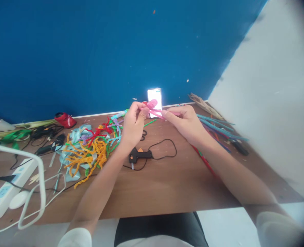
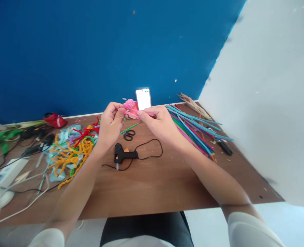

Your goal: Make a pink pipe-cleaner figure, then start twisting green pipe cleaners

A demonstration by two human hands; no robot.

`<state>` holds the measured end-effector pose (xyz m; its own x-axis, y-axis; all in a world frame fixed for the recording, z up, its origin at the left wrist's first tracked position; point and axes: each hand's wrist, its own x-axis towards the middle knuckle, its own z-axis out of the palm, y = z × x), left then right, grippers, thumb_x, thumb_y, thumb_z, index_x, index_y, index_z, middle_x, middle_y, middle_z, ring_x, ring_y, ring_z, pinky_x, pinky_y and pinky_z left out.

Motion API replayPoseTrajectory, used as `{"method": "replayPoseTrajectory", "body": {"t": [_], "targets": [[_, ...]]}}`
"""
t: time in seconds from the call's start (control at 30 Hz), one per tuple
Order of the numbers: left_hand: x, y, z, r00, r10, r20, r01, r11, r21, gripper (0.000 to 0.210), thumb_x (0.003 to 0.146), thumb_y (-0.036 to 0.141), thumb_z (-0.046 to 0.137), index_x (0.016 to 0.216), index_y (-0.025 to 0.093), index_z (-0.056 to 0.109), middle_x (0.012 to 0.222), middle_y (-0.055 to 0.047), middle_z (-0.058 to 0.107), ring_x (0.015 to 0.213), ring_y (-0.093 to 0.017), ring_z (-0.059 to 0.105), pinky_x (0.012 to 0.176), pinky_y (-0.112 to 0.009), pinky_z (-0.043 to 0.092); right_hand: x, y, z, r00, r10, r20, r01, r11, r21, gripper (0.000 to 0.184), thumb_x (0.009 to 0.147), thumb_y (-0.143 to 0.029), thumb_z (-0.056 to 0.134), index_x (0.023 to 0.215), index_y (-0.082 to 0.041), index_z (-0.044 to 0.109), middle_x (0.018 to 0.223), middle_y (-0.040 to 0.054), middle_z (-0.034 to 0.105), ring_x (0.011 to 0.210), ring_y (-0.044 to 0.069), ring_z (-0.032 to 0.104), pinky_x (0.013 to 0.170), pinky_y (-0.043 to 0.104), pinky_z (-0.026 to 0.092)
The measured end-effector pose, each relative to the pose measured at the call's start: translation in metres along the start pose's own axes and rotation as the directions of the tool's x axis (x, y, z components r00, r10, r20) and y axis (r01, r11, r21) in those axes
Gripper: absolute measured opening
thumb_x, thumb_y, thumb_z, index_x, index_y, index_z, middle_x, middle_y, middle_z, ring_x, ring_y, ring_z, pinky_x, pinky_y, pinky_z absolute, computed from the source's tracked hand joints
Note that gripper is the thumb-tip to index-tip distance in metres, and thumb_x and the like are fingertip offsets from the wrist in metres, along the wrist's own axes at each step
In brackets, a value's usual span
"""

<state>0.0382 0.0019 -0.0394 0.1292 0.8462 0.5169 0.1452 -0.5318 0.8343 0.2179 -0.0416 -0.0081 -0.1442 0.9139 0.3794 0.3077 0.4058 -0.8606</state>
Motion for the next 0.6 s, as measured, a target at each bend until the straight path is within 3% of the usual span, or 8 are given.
{"method": "replayPoseTrajectory", "body": {"t": [0.2,0.33,0.5,0.6], "targets": [[0.001,-0.002,0.000,0.995,-0.061,0.080,0.062,0.998,-0.009,0.034,0.094,0.052,0.059,0.110,0.023,0.056,0.075,0.000,0.061,0.062,-0.011,0.056,0.055,-0.022,0.043,-0.001,-0.001,-0.002,0.997,-0.080,0.012,0.080,0.997,-0.022,0.047,0.095,-0.044,0.059,0.056,-0.019,0.049,0.061,-0.0028,0.029,0.061,0.011,0.026,0.057,0.030,0.020],[0.003,-0.005,-0.001,0.995,-0.063,0.076,0.065,0.997,-0.028,0.040,0.091,0.054,0.062,0.114,0.021,0.058,0.079,-0.002,0.063,0.067,-0.013,0.060,0.056,-0.023,0.043,-0.003,-0.001,-0.003,0.992,-0.126,0.012,0.126,0.991,-0.051,0.049,0.095,-0.046,0.059,0.055,-0.019,0.050,0.060,-0.0029,0.028,0.060,0.011,0.026,0.056,0.030,0.020],[0.003,-0.004,-0.005,0.996,-0.019,0.085,0.014,0.998,0.057,0.035,0.094,0.056,0.057,0.090,0.022,0.059,0.070,0.000,0.057,0.063,-0.012,0.053,0.053,-0.023,0.038,-0.005,-0.002,-0.009,0.991,-0.135,0.019,0.136,0.986,-0.097,0.045,0.095,-0.048,0.059,0.061,-0.019,0.061,0.060,-0.0019,0.040,0.060,0.011,0.032,0.056,0.029,0.024],[0.002,0.000,-0.009,0.999,0.023,0.040,-0.027,0.995,0.096,0.035,0.094,0.057,0.056,0.088,0.022,0.056,0.068,0.002,0.053,0.061,-0.011,0.050,0.052,-0.024,0.036,-0.006,-0.004,-0.011,0.989,-0.148,0.022,0.150,0.983,-0.106,0.043,0.095,-0.046,0.059,0.062,-0.019,0.062,0.060,-0.0020,0.041,0.060,0.011,0.033,0.056,0.029,0.024]]}}
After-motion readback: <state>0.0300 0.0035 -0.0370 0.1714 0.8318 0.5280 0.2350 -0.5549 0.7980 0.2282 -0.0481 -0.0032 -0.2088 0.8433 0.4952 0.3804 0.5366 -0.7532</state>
